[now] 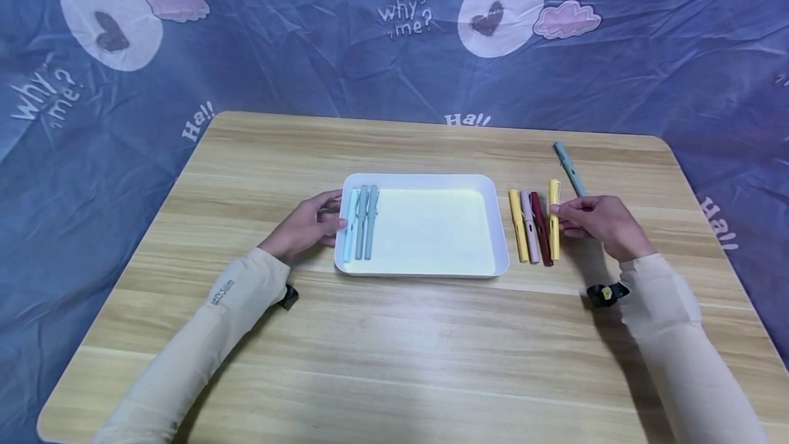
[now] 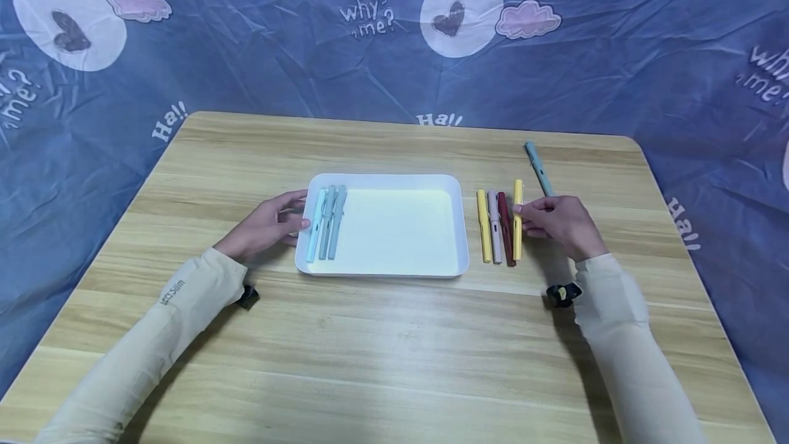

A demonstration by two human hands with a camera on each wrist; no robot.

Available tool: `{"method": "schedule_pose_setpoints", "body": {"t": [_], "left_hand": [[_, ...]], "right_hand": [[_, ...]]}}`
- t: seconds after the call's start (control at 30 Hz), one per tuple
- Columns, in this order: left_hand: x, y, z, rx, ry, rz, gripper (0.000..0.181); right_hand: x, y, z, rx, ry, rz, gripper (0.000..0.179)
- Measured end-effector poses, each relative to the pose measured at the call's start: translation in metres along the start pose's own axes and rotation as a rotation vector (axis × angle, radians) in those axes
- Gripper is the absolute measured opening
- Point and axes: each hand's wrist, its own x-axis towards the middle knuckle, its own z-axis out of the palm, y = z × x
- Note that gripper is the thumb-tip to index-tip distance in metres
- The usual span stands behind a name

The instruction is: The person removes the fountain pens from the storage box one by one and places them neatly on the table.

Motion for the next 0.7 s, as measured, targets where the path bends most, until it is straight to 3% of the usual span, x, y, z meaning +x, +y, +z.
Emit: {"method": "schedule_pose_setpoints", "body": {"t": [0.3,0.7], "left_hand": [[-0.0004,0.0010,0.0000,0.017,0.007,-0.012,0.072],[-0.0005,0.0016,0.0013,0.020,0.013,-0.019,0.070]], "right_hand": [[0.0038,0.0088,0.0005,-0.101,-0.021,0.004,0.042],[0.0083,0.0114,0.0005,-0.162,-0.055,0.030,0.047]]}}
